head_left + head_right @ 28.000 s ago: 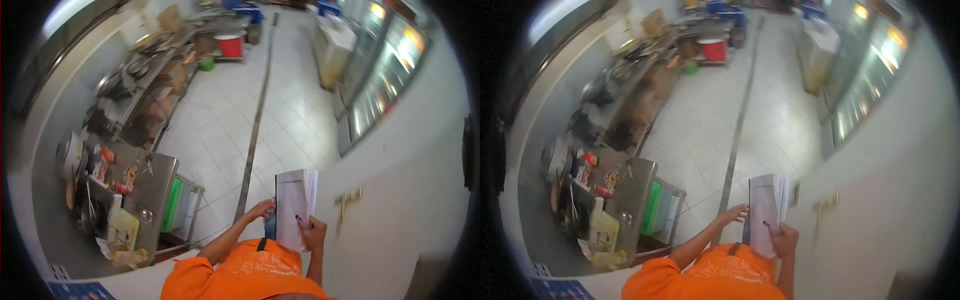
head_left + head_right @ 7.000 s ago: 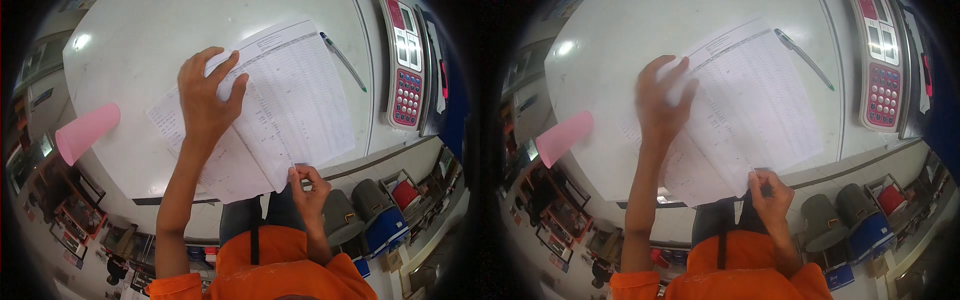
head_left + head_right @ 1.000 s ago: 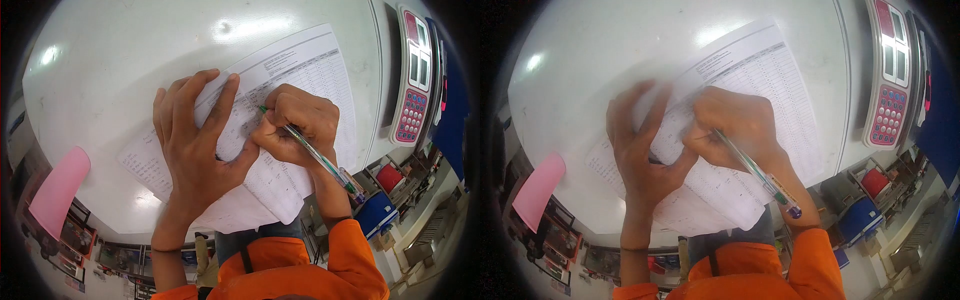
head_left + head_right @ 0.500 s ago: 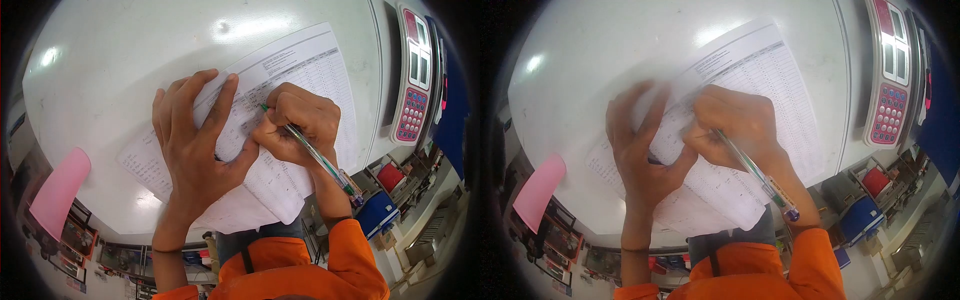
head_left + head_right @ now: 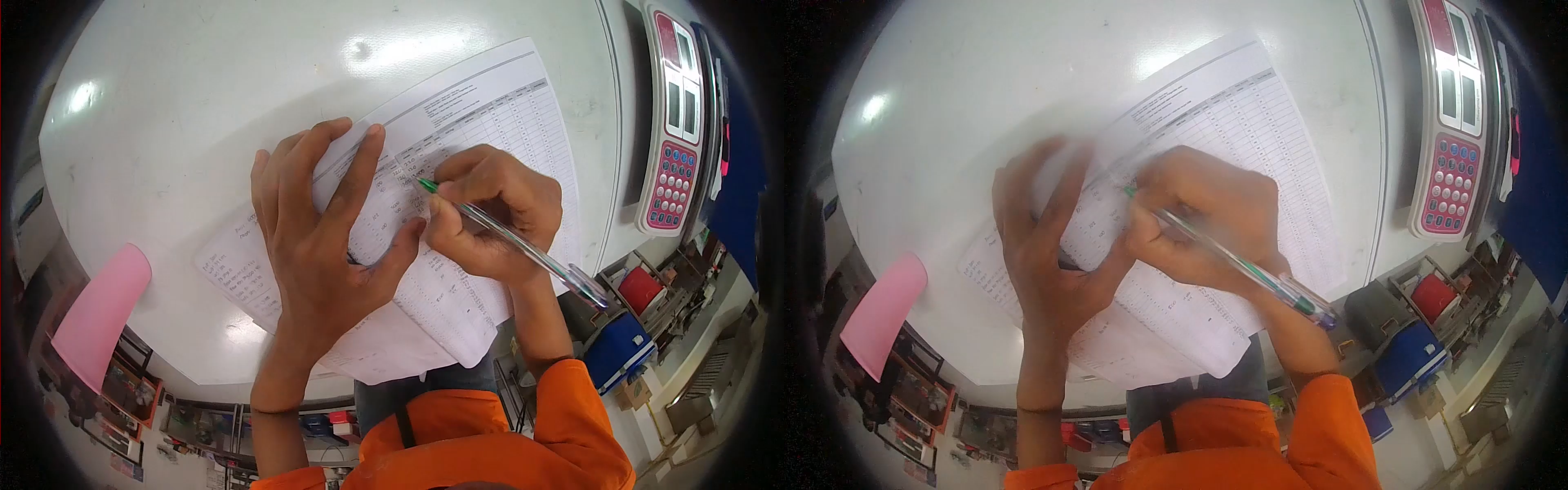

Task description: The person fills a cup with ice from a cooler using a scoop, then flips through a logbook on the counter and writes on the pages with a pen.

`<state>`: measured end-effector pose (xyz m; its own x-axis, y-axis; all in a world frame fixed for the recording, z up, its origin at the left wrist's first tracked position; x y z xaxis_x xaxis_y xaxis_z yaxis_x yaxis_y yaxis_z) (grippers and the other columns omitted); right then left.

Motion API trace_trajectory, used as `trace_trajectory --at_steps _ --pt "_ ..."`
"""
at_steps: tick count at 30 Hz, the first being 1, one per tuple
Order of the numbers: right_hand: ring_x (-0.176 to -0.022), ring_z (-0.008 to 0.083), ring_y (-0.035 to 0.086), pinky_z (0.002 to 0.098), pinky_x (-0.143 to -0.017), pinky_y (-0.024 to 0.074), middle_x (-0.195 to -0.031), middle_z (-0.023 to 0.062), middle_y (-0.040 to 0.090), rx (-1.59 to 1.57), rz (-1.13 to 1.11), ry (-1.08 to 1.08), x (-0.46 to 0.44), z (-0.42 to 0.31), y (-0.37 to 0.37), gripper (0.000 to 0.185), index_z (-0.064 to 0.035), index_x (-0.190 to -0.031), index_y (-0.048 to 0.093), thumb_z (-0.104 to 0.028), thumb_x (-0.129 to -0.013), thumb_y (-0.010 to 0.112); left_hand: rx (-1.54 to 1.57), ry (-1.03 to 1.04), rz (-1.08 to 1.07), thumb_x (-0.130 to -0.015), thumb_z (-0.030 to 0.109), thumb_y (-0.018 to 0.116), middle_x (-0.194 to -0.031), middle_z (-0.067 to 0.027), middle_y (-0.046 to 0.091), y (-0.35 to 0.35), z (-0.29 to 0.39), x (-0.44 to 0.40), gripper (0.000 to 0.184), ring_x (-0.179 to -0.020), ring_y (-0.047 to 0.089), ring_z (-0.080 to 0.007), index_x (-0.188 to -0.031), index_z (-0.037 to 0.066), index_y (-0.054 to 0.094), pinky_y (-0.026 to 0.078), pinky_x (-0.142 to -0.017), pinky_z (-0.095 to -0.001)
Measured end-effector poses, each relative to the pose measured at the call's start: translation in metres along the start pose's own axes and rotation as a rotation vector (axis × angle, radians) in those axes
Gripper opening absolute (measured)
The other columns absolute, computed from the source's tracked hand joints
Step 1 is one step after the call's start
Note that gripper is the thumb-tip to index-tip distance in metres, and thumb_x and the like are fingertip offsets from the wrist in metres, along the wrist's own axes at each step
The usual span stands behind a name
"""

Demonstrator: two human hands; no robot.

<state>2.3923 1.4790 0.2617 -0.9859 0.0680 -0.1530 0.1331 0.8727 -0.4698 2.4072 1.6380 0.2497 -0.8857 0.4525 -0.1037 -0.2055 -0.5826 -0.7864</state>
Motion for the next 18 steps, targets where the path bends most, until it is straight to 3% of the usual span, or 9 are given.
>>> trace_trajectory --at_steps 2,5,6,9,10,13,14,18 --pt "-0.067 0.0149 0.07 0.0233 -0.057 0.0521 -0.079 0.0128 0.072 -0.06 0.082 0.149 0.008 0.003 -0.003 0.013 -0.0017 -0.08 0.066 0.0 -0.079 0.079 0.011 -0.017 -0.017 -0.072 0.031 0.08 -0.142 -0.0102 0.048 0.0 -0.001 -0.001 0.07 -0.132 0.044 -0.0343 -0.138 0.014 0.06 0.026 -0.113 -0.0635" --pt "-0.082 0.019 0.075 0.0257 -0.069 0.0567 -0.088 0.0146 0.075 0.034 -0.001 0.002 0.023 -0.001 -0.003 0.014 0.0014 -0.095 0.072 -0.002 -0.084 0.08 0.02 -0.011 -0.017 -0.07 0.026 0.082 -0.141 -0.0152 0.052 -0.001 0.002 -0.002 0.073 -0.132 0.045 -0.0386 -0.136 0.008 0.057 0.026 -0.115 -0.0581" --pt "-0.082 0.0167 0.073 0.0248 -0.069 0.0555 -0.09 0.0134 0.075 0.007 0.0 -0.079 0.026 -0.005 -0.002 0.016 0.0026 -0.098 0.072 0.0 -0.084 0.078 0.02 -0.003 -0.011 -0.069 0.023 0.083 -0.141 -0.0176 0.054 -0.002 0.003 -0.003 0.074 -0.132 0.045 -0.0407 -0.135 0.005 0.055 0.027 -0.116 -0.0553" --pt "-0.078 0.0138 0.071 0.023 -0.069 0.0541 -0.089 0.0127 0.074 -0.069 -0.004 0.206 0.035 0.004 -0.004 0.019 0.0031 -0.099 0.071 0.001 -0.082 0.079 0.003 -0.004 -0.021 -0.068 0.023 0.083 -0.142 -0.0169 0.053 -0.002 0.004 -0.003 0.073 -0.133 0.045 -0.0409 -0.134 0.005 0.056 0.028 -0.116 -0.0543" --pt "-0.075 0.0105 0.068 0.0213 -0.067 0.0526 -0.086 0.0129 0.072 -0.141 0.057 0.307 0.038 0.011 -0.005 0.018 0.002 -0.093 0.068 0.001 -0.079 0.079 0.004 -0.002 -0.015 -0.069 0.023 0.083 -0.142 -0.0166 0.053 -0.002 0.004 -0.003 0.073 -0.133 0.045 -0.0408 -0.134 0.005 0.057 0.029 -0.115 -0.0541" --pt "-0.072 0.0086 0.066 0.0205 -0.063 0.0519 -0.086 0.0122 0.071 -0.037 -0.036 0.145 0.027 0.013 0.0 0.017 -0.0001 -0.086 0.062 0.002 -0.078 0.078 0.003 -0.004 0.0 -0.069 0.022 0.083 -0.141 -0.0159 0.053 -0.002 0.005 -0.003 0.071 -0.132 0.045 -0.0406 -0.133 0.006 0.057 0.031 -0.114 -0.0533" --pt "-0.067 0.0085 0.065 0.02 -0.059 0.0506 -0.081 0.0106 0.07 -0.001 -0.009 0.119 0.019 0.008 0.001 0.02 -0.0036 -0.077 0.057 0.003 -0.074 0.076 0.0 -0.007 0.001 -0.069 0.022 0.083 -0.141 -0.0157 0.053 -0.002 0.006 -0.003 0.071 -0.132 0.045 -0.0405 -0.133 0.006 0.057 0.032 -0.113 -0.0529" --pt "-0.059 0.0105 0.062 0.0205 -0.053 0.0477 -0.072 0.0099 0.067 0.065 0.022 0.003 0.013 0.005 0.006 0.024 -0.0057 -0.069 0.053 0.003 -0.069 0.076 0.006 -0.024 0.008 -0.069 0.021 0.083 -0.139 -0.0153 0.054 -0.002 0.005 -0.004 0.07 -0.13 0.046 -0.0402 -0.132 0.006 0.058 0.034 -0.111 -0.0515"
Point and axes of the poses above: each hand's wrist, its own x-axis away from the middle knuckle, its own y-axis out of the palm, z = x × y, the point moved 8 cm from there along -x, towards the middle knuckle
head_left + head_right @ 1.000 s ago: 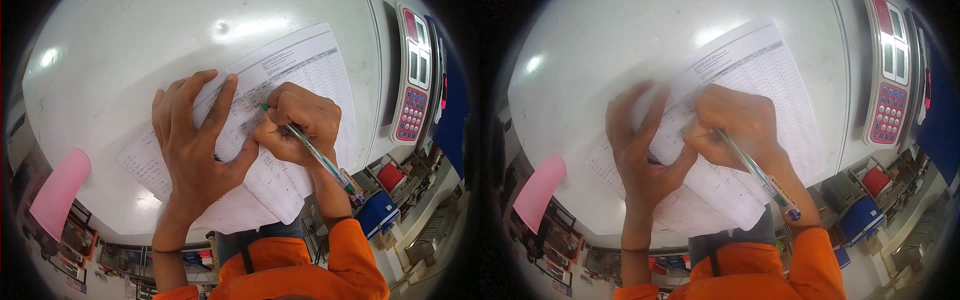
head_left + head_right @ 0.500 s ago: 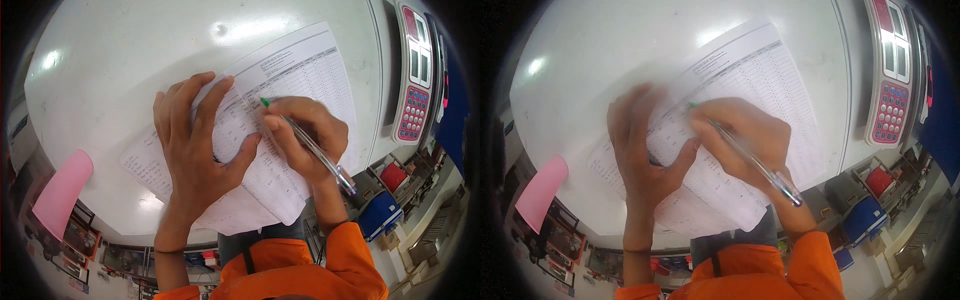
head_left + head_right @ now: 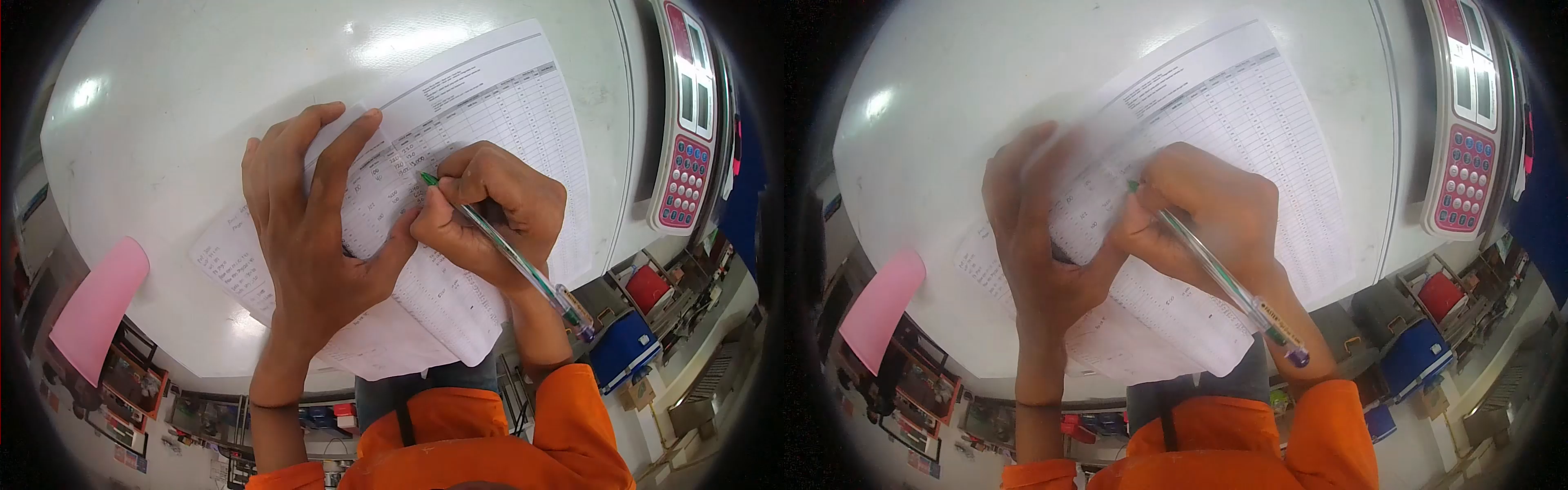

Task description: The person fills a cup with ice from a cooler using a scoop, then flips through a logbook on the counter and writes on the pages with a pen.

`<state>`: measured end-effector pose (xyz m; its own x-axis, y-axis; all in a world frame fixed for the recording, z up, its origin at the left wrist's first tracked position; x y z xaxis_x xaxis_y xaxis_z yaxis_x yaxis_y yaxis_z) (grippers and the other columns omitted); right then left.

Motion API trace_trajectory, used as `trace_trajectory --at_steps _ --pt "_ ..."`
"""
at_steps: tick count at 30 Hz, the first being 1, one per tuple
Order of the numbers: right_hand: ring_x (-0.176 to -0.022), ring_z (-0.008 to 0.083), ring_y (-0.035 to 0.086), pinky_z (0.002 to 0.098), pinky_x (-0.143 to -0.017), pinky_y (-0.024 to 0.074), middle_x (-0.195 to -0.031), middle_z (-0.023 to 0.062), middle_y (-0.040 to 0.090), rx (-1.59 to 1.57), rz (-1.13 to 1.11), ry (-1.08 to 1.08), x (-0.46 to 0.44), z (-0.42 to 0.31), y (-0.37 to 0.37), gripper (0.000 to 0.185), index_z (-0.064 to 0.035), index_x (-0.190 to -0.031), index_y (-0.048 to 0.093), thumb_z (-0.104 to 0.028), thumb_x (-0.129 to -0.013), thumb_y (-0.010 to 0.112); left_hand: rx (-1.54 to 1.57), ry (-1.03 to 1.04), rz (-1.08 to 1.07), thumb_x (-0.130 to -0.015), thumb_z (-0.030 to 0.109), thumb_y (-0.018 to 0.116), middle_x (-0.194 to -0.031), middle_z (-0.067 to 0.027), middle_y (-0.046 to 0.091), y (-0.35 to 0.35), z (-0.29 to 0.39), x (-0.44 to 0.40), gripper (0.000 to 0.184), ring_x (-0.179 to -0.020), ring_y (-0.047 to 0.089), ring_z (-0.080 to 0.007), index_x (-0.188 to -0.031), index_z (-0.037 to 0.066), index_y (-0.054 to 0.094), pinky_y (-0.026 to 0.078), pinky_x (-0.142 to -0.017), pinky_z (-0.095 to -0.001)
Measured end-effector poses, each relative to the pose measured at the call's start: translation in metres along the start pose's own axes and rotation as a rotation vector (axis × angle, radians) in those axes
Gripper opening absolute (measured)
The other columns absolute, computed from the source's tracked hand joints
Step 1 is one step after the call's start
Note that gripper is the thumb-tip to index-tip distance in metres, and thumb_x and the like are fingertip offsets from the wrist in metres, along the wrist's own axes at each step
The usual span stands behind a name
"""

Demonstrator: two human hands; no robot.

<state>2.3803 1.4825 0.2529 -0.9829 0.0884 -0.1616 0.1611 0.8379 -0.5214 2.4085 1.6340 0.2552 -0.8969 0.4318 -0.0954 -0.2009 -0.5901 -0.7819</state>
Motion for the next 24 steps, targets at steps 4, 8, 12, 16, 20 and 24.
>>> trace_trajectory --at_steps 4,8,12,16,20,24 --pt "-0.055 0.0113 0.059 0.0213 -0.05 0.0447 -0.068 0.0095 0.065 0.05 0.023 -0.049 -0.0005 -0.0035 0.0021 0.027 -0.0066 -0.065 0.05 0.003 -0.066 0.075 0.018 0.018 0.011 -0.068 0.021 0.083 -0.138 -0.0155 0.054 -0.0006 -0.0013 0.0006 0.069 -0.13 0.047 -0.0399 -0.131 0.006 0.059 0.035 -0.11 -0.0508" --pt "-0.055 0.0109 0.058 0.0215 -0.049 0.0435 -0.067 0.009 0.065 0.075 0.027 -0.044 -0.0001 -0.003 0.0034 0.027 -0.0069 -0.064 0.048 0.004 -0.066 0.073 0.009 0.011 -0.001 -0.068 0.02 0.084 -0.138 -0.0157 0.054 -0.0016 0.0 -0.0003 0.069 -0.129 0.048 -0.0397 -0.131 0.006 0.059 0.035 -0.11 -0.0509" --pt "-0.054 0.0098 0.056 0.0209 -0.048 0.0415 -0.066 0.0084 0.063 -0.01 -0.022 -0.007 -0.0026 -0.002 -0.0012 0.027 -0.0069 -0.062 0.047 0.004 -0.064 0.072 0.015 0.016 0.003 -0.067 0.02 0.083 -0.138 -0.0156 0.054 -0.0023 -0.0002 -0.0004 0.069 -0.129 0.048 -0.0396 -0.131 0.006 0.059 0.035 -0.11 -0.0509" --pt "-0.052 0.0083 0.053 0.0201 -0.047 0.0387 -0.064 0.0075 0.062 0.039 -0.002 -0.078 0.0002 -0.0015 0.0034 0.028 -0.0072 -0.061 0.047 0.004 -0.064 0.072 0.013 0.01 0.005 -0.067 0.02 0.083 -0.138 -0.0157 0.054 -0.0013 -0.0002 -0.0003 0.069 -0.129 0.048 -0.0397 -0.13 0.006 0.059 0.035 -0.11 -0.0511" --pt "-0.051 0.0082 0.052 0.0203 -0.045 0.0372 -0.062 0.0071 0.061 -0.078 0.023 -0.016 0.0003 0.0005 -0.0021 0.029 -0.008 -0.06 0.045 0.003 -0.063 0.072 0.016 0.025 0.006 -0.067 0.021 0.084 -0.137 -0.0158 0.055 -0.0025 0.0007 -0.0008 0.068 -0.129 0.049 -0.0395 -0.13 0.006 0.06 0.035 -0.11 -0.0508" --pt "-0.047 0.0087 0.05 0.0209 -0.043 0.0358 -0.06 0.0062 0.06 0.004 -0.041 -0.111 -0.0006 -0.0034 -0.0002 0.03 -0.0099 -0.059 0.043 0.0 -0.063 0.072 0.005 0.035 0.007 -0.067 0.021 0.084 -0.137 -0.0158 0.055 -0.0023 0.0004 -0.0011 0.068 -0.128 0.049 -0.0392 -0.13 0.006 0.06 0.035 -0.11 -0.0507"
Point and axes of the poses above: each hand's wrist, its own x-axis away from the middle knuckle, its own y-axis out of the palm, z = x × y, the point moved 8 cm from there along -x, towards the middle knuckle
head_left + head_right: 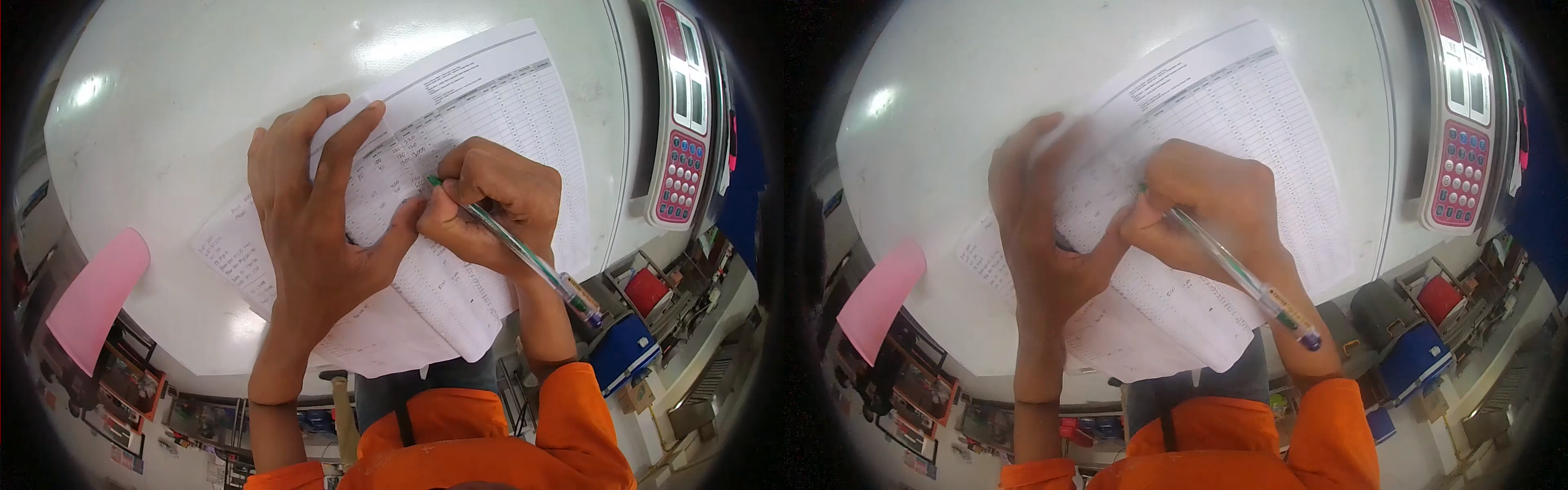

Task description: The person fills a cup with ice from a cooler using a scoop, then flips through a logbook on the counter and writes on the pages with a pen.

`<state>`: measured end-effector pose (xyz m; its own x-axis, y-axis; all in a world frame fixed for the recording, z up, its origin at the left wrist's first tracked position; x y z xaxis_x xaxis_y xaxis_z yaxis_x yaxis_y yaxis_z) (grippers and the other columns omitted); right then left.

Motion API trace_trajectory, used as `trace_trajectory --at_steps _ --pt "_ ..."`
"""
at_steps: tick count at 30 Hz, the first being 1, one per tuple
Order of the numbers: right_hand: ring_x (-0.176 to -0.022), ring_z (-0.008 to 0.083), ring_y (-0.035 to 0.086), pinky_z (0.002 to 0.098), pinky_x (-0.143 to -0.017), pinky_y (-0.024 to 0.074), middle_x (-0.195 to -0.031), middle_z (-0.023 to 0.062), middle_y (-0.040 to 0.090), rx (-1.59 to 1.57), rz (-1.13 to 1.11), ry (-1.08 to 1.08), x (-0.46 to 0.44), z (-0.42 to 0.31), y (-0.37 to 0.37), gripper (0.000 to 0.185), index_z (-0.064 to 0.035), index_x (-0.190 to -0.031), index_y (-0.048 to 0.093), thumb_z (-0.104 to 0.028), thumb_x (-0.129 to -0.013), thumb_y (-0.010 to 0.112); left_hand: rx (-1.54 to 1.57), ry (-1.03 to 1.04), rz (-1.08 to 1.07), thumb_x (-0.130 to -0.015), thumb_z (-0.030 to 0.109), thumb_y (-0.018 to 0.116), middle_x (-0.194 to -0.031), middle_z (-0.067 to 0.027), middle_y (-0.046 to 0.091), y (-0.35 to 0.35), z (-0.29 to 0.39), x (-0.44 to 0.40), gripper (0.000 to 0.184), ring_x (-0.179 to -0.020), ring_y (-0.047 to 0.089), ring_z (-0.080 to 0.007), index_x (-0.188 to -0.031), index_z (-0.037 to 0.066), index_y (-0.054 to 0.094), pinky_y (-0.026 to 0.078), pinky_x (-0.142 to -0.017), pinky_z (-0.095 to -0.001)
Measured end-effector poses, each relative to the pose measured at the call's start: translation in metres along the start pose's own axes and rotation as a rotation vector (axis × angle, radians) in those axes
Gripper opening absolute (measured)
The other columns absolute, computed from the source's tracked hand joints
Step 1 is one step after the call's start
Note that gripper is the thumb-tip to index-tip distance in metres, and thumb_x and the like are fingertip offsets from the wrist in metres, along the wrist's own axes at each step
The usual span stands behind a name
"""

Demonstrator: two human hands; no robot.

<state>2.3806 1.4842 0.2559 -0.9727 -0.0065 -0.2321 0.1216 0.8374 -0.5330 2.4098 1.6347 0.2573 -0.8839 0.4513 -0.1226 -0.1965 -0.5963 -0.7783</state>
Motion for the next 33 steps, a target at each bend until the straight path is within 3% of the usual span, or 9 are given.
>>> trace_trajectory --at_steps 33 --pt "-0.048 0.0092 0.053 0.0213 -0.043 0.0384 -0.061 0.0067 0.061 0.091 0.042 -0.033 0.0028 -0.001 -0.0045 0.028 -0.01 -0.059 0.045 -0.003 -0.063 0.072 0.01 -0.004 -0.008 -0.067 0.023 0.085 -0.138 -0.0158 0.055 0.0014 0.0028 -0.001 0.069 -0.128 0.049 -0.0397 -0.13 0.006 0.061 0.035 -0.11 -0.0506"
Point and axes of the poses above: each hand's wrist, its own x-axis away from the middle knuckle, its own y-axis out of the palm, z = x × y, the point moved 8 cm from there along -x, towards the middle knuckle
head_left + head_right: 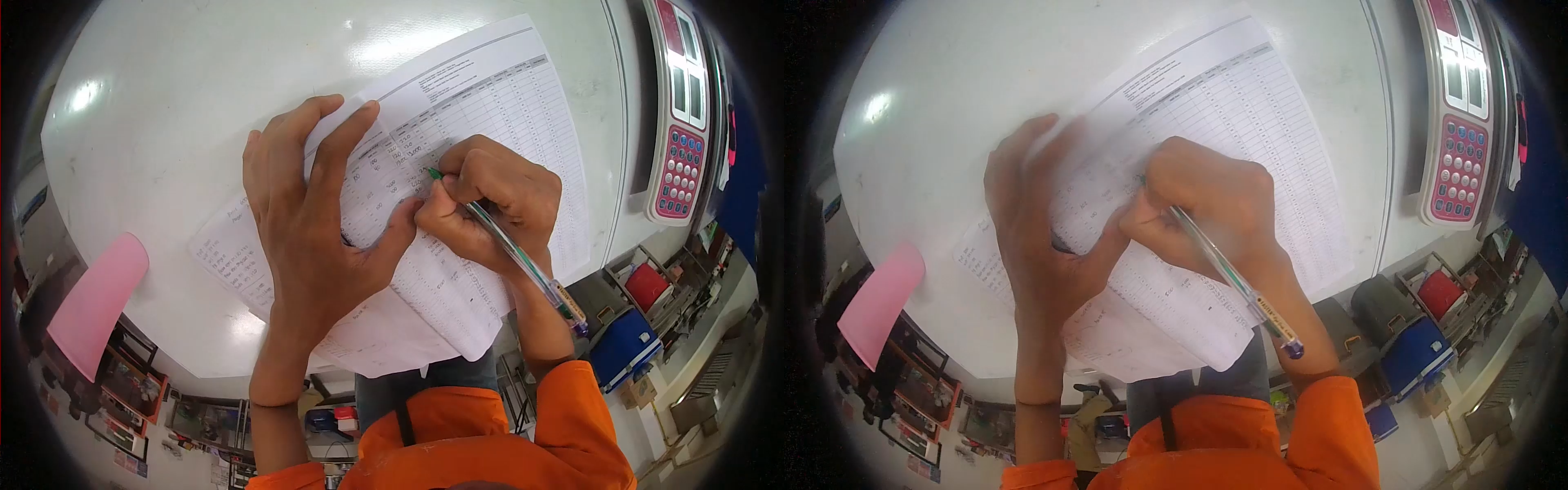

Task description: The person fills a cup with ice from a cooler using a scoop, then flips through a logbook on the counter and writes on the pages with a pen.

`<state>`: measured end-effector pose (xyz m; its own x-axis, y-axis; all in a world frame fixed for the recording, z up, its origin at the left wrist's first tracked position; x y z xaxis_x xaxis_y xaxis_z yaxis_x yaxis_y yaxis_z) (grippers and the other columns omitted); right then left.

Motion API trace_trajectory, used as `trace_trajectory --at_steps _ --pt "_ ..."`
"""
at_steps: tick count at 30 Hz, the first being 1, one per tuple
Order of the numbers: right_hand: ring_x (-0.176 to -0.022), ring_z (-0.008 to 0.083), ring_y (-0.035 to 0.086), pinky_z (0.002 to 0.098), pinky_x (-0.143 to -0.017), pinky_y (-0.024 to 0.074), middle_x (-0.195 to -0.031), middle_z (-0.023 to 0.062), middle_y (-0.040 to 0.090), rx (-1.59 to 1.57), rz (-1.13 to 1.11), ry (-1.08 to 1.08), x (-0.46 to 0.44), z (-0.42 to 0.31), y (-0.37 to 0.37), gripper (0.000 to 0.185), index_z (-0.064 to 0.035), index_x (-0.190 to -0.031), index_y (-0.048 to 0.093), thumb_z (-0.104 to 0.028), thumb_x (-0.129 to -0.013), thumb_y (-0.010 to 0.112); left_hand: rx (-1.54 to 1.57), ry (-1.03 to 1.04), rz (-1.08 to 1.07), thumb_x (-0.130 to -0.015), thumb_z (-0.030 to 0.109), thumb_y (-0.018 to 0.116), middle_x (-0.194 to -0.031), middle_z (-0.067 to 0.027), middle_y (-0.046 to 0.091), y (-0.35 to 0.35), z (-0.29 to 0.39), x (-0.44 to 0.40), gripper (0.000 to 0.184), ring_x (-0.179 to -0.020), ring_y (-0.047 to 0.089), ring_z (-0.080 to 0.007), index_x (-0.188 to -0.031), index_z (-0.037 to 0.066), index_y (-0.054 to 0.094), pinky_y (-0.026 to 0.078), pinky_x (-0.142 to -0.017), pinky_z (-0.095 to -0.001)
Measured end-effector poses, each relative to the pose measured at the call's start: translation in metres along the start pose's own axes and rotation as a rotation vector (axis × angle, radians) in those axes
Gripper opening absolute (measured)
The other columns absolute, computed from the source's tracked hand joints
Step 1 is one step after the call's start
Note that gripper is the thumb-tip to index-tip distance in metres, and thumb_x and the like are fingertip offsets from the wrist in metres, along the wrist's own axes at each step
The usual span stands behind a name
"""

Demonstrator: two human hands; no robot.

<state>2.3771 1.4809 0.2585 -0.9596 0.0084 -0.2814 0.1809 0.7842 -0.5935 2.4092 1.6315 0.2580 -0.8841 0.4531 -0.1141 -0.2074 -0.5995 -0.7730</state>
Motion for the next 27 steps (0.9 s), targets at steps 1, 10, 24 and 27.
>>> trace_trajectory --at_steps 1,10,24,27 --pt "-0.048 0.0092 0.053 0.0212 -0.043 0.0386 -0.061 0.0067 0.062 0.004 -0.006 -0.002 0.0 0.0 0.0 0.028 -0.0099 -0.059 0.045 -0.003 -0.063 0.072 0.002 -0.006 -0.005 -0.067 0.022 0.085 -0.138 -0.0159 0.055 0.0 0.0 0.0 0.069 -0.128 0.049 -0.0398 -0.129 0.006 0.061 0.035 -0.11 -0.0505" --pt "-0.048 0.0091 0.054 0.021 -0.043 0.0389 -0.06 0.0063 0.061 -0.069 0.007 0.019 0.006 -0.001 -0.005 0.031 -0.0102 -0.059 0.042 0.0 -0.062 0.071 -0.003 -0.007 -0.005 -0.065 0.018 0.084 -0.138 -0.0161 0.055 0.0 0.001 0.0 0.069 -0.128 0.049 -0.0399 -0.129 0.006 0.061 0.035 -0.11 -0.0514" --pt "-0.048 0.0104 0.054 0.0221 -0.043 0.0396 -0.061 0.0065 0.062 -0.004 -0.055 0.004 0.005 0.0 0.0 0.034 -0.0115 -0.059 0.041 -0.002 -0.065 0.073 -0.003 -0.017 -0.012 -0.065 0.016 0.084 -0.137 -0.0155 0.055 0.001 0.002 -0.001 0.07 -0.128 0.049 -0.0393 -0.13 0.007 0.061 0.035 -0.111 -0.0512" --pt "-0.048 0.0107 0.054 0.0227 -0.043 0.04 -0.061 0.0064 0.062 0.009 -0.06 0.008 0.005 -0.001 0.0 0.033 -0.0115 -0.06 0.042 -0.002 -0.065 0.073 -0.009 -0.024 -0.014 -0.065 0.016 0.083 -0.137 -0.0157 0.055 0.002 0.002 0.001 0.07 -0.128 0.049 -0.0394 -0.131 0.007 0.061 0.035 -0.111 -0.0512"
Point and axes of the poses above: each hand's wrist, its own x-axis away from the middle knuckle, its own y-axis out of the palm, z = x × y, the point moved 8 cm from there along -x, towards the middle knuckle
